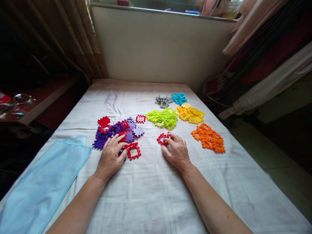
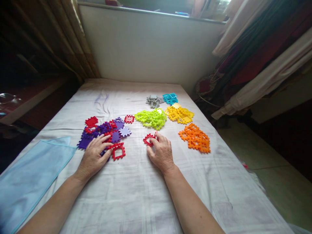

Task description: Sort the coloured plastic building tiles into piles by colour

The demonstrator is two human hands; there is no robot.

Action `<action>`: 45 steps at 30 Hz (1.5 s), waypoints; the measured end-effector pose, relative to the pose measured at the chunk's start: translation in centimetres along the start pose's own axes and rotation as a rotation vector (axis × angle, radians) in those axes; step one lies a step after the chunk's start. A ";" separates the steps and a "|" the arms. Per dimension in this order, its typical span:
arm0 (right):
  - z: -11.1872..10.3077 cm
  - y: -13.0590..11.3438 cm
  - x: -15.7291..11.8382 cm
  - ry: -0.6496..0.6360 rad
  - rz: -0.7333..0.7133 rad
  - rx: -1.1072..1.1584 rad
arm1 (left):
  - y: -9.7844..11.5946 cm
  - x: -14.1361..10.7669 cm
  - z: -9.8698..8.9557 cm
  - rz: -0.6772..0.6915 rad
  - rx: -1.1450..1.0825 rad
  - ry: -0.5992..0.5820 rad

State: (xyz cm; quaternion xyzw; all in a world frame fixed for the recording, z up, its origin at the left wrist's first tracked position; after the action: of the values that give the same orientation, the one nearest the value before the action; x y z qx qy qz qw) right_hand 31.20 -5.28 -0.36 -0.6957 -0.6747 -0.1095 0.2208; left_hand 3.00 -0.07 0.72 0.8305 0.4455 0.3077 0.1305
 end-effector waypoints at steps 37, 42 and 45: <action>-2.6 22.0 12.5 -0.587 0.873 -0.477 | -1.0 -0.2 1.1 0.113 0.125 0.083; -1.4 22.9 12.6 -0.586 0.912 -0.495 | -0.8 0.2 1.4 0.133 0.141 0.080; -1.1 23.4 12.2 -0.558 0.905 -0.490 | -0.5 0.3 1.6 0.121 0.135 0.076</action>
State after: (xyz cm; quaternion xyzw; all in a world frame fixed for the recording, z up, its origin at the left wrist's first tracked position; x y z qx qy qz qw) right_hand 55.28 5.28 2.35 -0.9479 -0.2981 0.0304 -0.1077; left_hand 3.78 0.54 -0.63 0.8507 0.4187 0.3155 0.0385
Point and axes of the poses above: each hand's wrist, its own x-axis towards the middle knuckle, its own z-axis out of the palm, y = z × x, the point moved 1 cm from there along x, towards the middle knuckle, and after that the axes turned 12 degrees about -x, right-handed, at the moved point
